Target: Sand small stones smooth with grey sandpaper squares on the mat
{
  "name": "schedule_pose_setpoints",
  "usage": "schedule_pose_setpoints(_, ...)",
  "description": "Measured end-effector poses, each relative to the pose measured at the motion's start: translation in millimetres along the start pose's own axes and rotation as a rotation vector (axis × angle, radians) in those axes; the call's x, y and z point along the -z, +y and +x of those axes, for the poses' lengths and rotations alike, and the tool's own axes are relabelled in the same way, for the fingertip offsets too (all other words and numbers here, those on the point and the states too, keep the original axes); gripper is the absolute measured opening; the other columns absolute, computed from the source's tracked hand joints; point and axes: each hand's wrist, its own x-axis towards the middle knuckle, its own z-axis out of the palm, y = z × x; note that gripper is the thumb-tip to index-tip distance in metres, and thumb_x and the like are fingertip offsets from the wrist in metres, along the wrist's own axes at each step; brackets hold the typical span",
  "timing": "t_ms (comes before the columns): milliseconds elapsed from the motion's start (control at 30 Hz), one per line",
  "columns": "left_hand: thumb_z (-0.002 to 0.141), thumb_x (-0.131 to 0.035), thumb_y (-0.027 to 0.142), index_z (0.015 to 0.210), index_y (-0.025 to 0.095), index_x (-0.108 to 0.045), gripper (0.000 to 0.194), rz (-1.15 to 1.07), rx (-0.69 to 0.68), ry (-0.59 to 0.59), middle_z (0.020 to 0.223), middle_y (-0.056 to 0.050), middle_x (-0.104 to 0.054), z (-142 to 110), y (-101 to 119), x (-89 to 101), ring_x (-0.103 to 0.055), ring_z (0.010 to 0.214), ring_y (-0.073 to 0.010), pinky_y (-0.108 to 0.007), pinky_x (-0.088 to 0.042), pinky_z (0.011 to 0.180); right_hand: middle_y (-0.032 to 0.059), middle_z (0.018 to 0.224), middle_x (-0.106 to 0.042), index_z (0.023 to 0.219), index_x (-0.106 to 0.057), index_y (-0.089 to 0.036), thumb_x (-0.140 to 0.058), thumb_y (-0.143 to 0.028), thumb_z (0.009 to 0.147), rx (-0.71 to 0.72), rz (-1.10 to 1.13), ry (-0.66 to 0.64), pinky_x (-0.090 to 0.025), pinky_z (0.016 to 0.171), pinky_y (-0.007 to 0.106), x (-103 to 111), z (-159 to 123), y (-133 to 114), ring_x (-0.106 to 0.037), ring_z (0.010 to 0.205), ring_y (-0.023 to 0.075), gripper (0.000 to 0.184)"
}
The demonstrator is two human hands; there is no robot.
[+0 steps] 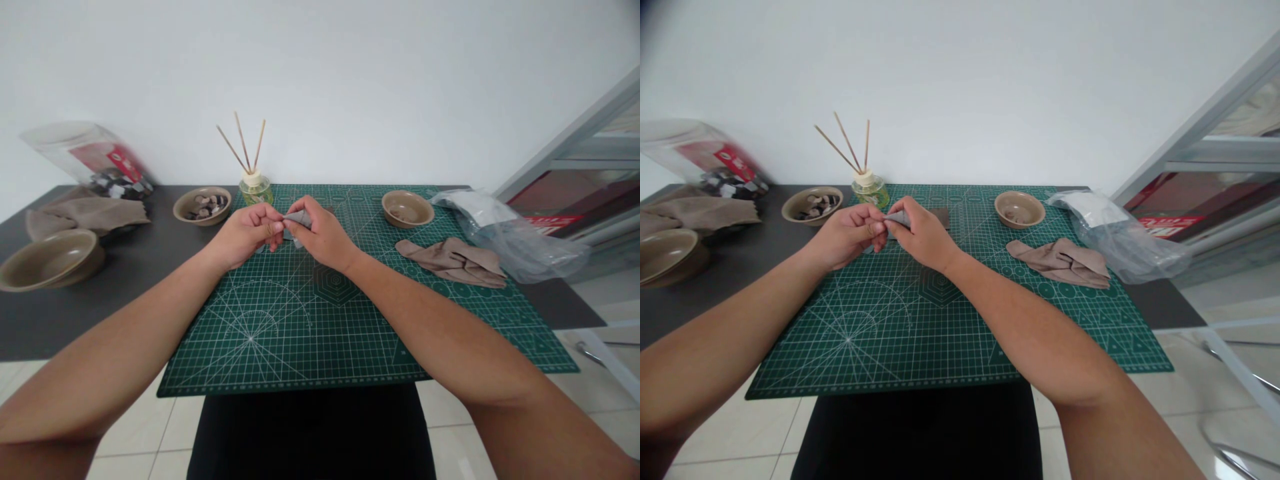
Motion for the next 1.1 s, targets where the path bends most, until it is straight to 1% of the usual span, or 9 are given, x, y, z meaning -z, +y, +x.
schedule_pose_setpoints(200, 0.071, -0.105, 0.043, 0.081, 0.015, -0.068, 0.047, -0.005, -0.024, 0.003, 0.059, 0.0, -0.072, 0.4, -1.2, 0.3, -0.062, 0.047, -0.0097, -0.018, -0.054, 0.046, 0.0031, 0.098, -0.07, 0.098, -0.053, -0.027, -0.062, -0.044, 0.101, 0.012, -0.015, -0.005, -0.051, 0.089, 0.039, 0.4, 0.3, 1.8, -0.063, 0.09, 0.0204, 0.02)
schedule_pose_setpoints(333, 0.068, -0.106, 0.04, 0.083, 0.016, -0.069, 0.047, -0.04, -0.013, 0.026, 0.062, 0.0, -0.074, 0.0, -1.5, -0.6, -0.065, 0.049, -0.0107, -0.019, -0.056, 0.047, 0.0017, 0.093, -0.068, 0.096, -0.049, -0.027, -0.061, -0.047, 0.101, -0.005, -0.018, -0.006, -0.049, 0.087, 0.037, 0.1, 0.2, 2.2, -0.062, 0.088, 0.0199, 0.023)
schedule_pose_setpoints(433, 0.063, -0.108, 0.034, 0.085, 0.016, -0.069, 0.048, -0.088, 0.0, 0.055, 0.064, 0.0, -0.075, 0.0, -0.8, -2.0, -0.07, 0.054, -0.0132, -0.022, -0.061, 0.051, 0.0008, 0.091, -0.066, 0.096, -0.048, -0.027, -0.06, -0.047, 0.101, -0.012, -0.03, -0.009, -0.048, 0.086, 0.036, -0.6, 0.6, 2.3, -0.06, 0.086, 0.0195, 0.023)
schedule_pose_setpoints(533, 0.06, -0.109, 0.026, 0.084, 0.016, -0.068, 0.048, -0.102, 0.008, 0.074, 0.065, 0.001, -0.075, 0.0, -0.5, -2.9, -0.071, 0.054, -0.0131, -0.022, -0.063, 0.052, 0.0007, 0.091, -0.066, 0.096, -0.048, -0.027, -0.06, -0.042, 0.1, -0.007, -0.027, -0.013, -0.048, 0.086, 0.036, -1.0, 1.2, 2.8, -0.059, 0.086, 0.0192, 0.02)
schedule_pose_setpoints(600, 0.061, -0.108, 0.024, 0.084, 0.016, -0.068, 0.047, -0.104, 0.016, 0.078, 0.065, 0.001, -0.076, 0.0, -1.1, -3.0, -0.072, 0.054, -0.0132, -0.022, -0.063, 0.053, 0.0009, 0.091, -0.066, 0.095, -0.048, -0.027, -0.06, -0.04, 0.1, -0.003, -0.02, -0.016, -0.048, 0.086, 0.036, -1.0, 1.5, 3.1, -0.059, 0.086, 0.0194, 0.019)
schedule_pose_setpoints(700, 0.062, -0.108, 0.029, 0.085, 0.016, -0.067, 0.049, -0.12, 0.031, 0.064, 0.066, 0.0, -0.077, -0.5, -2.6, -3.0, -0.074, 0.057, -0.0149, -0.024, -0.065, 0.054, 0.0021, 0.095, -0.067, 0.095, -0.048, -0.027, -0.058, -0.038, 0.1, 0.017, -0.008, -0.023, -0.048, 0.088, 0.037, -1.0, 1.2, 3.1, -0.059, 0.089, 0.0202, 0.015)
schedule_pose_setpoints(800, 0.063, -0.109, 0.034, 0.086, 0.016, -0.066, 0.051, -0.138, 0.035, 0.056, 0.068, 0.0, -0.077, -1.2, -2.7, -3.3, -0.075, 0.058, -0.0155, -0.025, -0.067, 0.056, 0.0034, 0.099, -0.068, 0.098, -0.049, -0.027, -0.057, -0.035, 0.097, 0.033, 0.006, -0.021, -0.049, 0.09, 0.038, -1.2, 0.5, 2.3, -0.06, 0.093, 0.0209, 0.012)
schedule_pose_setpoints(1100, 0.062, -0.109, 0.035, 0.086, 0.015, -0.068, 0.051, -0.13, 0.019, 0.049, 0.064, -0.001, -0.075, -1.5, 2.3, -4.5, -0.072, 0.055, -0.0144, -0.024, -0.065, 0.051, 0.0011, 0.095, -0.066, 0.099, -0.05, -0.027, -0.061, -0.048, 0.097, 0.014, 0.035, -0.022, -0.049, 0.087, 0.038, -0.6, -0.7, -0.9, -0.06, 0.089, 0.0205, 0.024)
